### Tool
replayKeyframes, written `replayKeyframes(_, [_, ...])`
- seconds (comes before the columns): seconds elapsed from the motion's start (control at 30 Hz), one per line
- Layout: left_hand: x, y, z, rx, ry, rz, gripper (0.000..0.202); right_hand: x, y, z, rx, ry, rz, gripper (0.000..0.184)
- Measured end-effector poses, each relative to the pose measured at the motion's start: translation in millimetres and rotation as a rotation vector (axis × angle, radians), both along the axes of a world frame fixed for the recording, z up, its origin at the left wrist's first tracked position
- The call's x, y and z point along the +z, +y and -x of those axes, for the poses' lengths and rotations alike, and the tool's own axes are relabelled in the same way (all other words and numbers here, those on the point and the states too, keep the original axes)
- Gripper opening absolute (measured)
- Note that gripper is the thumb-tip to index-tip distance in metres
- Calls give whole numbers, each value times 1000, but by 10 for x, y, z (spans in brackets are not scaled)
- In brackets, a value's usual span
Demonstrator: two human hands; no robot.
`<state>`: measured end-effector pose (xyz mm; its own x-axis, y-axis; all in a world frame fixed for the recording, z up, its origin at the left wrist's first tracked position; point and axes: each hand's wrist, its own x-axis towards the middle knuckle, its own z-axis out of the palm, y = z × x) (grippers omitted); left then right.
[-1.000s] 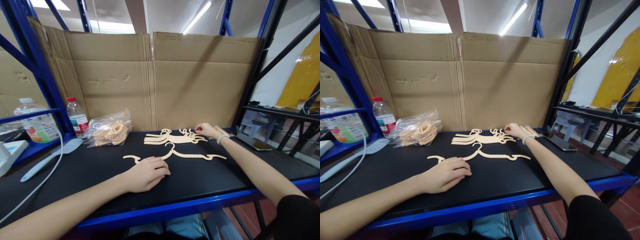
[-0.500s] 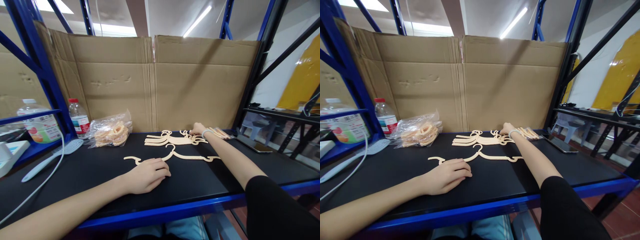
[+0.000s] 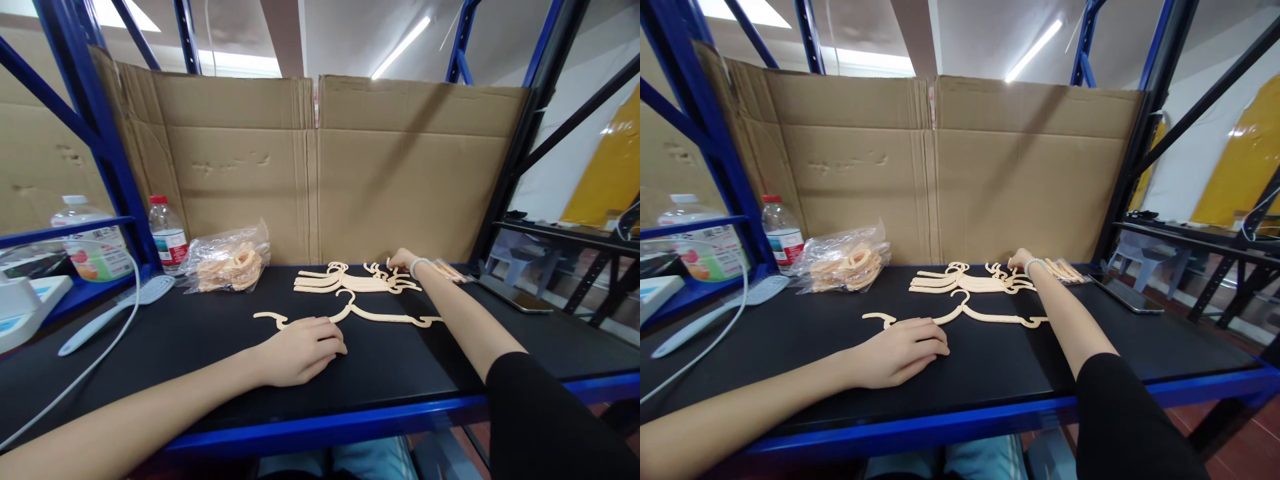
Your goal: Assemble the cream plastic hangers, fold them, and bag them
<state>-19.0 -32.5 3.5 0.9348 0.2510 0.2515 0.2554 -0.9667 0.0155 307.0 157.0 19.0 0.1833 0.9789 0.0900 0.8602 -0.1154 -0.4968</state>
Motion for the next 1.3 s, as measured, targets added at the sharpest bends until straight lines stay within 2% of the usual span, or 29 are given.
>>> replayKeyframes(0.13, [7,-19,-4,15,-60,116,25,195,-189,18,90,245,-33,5])
replayKeyframes(0.23, [27,-28,-32,75,-195,347,23,347,-415,152,227,415,-57,6])
replayKeyframes(0.27, [39,-24,-43,117,-262,458,22,387,-514,234,299,495,-53,5])
replayKeyframes(0.33, [73,-7,-59,213,-432,725,22,449,-743,456,577,810,11,6])
replayKeyframes(0.37, [94,3,-61,251,-522,884,24,472,-866,589,723,901,49,9])
replayKeyframes(0.43, [141,24,-52,280,-668,1225,33,503,-1097,873,957,960,112,16])
replayKeyframes(0.5, [179,40,-29,249,-725,1508,40,511,-1263,1139,1103,968,143,19])
replayKeyframes(0.57, [200,57,-1,208,-750,1656,39,490,-1335,1345,1150,988,158,22])
replayKeyframes(0.7, [227,104,56,225,-869,1726,27,381,-1275,1529,1141,1061,178,27])
replayKeyframes(0.83, [278,152,103,185,-851,1837,31,313,-1213,1535,1209,1094,196,23])
replayKeyframes(0.97, [264,196,127,212,-854,1755,24,315,-1258,1527,1252,1083,258,21])
replayKeyframes(1.07, [222,254,151,284,-889,1679,17,304,-1273,1468,1207,1062,260,23])
replayKeyframes(1.17, [234,332,194,350,-992,1574,10,259,-1186,1276,1076,797,117,32])
replayKeyframes(1.27, [312,400,253,391,-1176,1522,8,163,-1022,980,914,226,-212,27])
replayKeyframes(1.3, [339,418,275,401,-1231,1518,9,118,-968,882,869,25,-275,22])
